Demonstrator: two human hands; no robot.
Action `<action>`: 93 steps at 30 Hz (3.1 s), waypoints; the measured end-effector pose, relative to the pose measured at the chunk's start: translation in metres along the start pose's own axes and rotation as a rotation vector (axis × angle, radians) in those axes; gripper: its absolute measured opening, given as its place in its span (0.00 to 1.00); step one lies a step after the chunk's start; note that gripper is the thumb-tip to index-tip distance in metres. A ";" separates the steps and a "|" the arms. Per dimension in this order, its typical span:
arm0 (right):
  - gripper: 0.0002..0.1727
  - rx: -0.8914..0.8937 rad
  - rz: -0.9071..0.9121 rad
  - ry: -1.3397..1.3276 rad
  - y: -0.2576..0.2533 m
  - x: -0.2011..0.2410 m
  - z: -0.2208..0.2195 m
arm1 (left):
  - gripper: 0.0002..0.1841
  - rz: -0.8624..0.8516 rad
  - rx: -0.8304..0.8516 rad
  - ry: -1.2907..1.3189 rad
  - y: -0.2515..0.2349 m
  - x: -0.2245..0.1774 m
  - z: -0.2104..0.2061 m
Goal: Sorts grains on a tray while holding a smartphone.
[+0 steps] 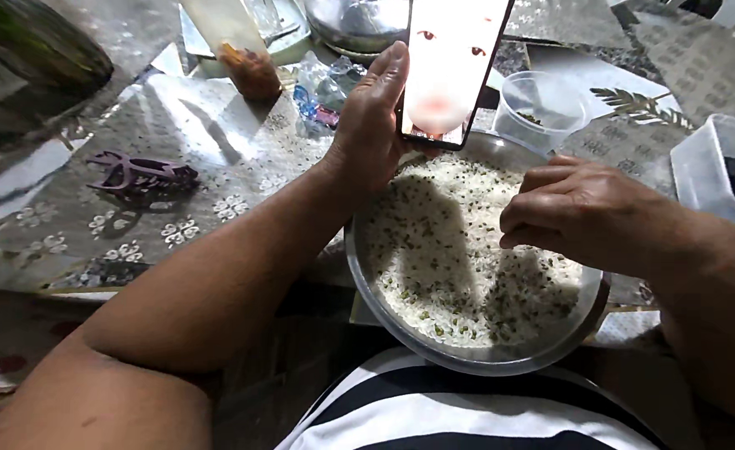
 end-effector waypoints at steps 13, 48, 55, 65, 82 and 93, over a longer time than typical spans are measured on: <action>0.15 0.035 0.000 -0.082 0.000 -0.004 0.000 | 0.20 -0.022 0.026 0.001 -0.001 -0.001 0.001; 0.08 -0.164 -0.475 0.186 0.018 -0.095 0.032 | 0.20 0.004 0.023 -0.005 -0.001 0.002 0.002; 0.10 0.514 -0.559 0.004 0.019 -0.044 -0.009 | 0.20 -0.016 0.051 0.007 -0.001 0.000 0.002; 0.07 0.066 -0.159 0.013 0.002 -0.012 0.016 | 0.20 -0.005 0.010 -0.010 0.000 -0.002 0.002; 0.07 0.093 -0.094 -0.076 0.003 -0.004 0.008 | 0.20 -0.018 0.047 0.024 0.000 -0.001 0.003; 0.06 0.077 -0.084 -0.051 -0.012 -0.004 -0.022 | 0.21 -0.019 0.044 -0.004 -0.001 -0.001 0.003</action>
Point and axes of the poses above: each hand's wrist, its own y-axis away from the middle knuckle, its own z-axis out of the back of the hand, x = y × z, the point moved 6 cm from there along -y, towards the middle knuckle, and after that the axes turned 1 degree about x, right-handed, at the moved point
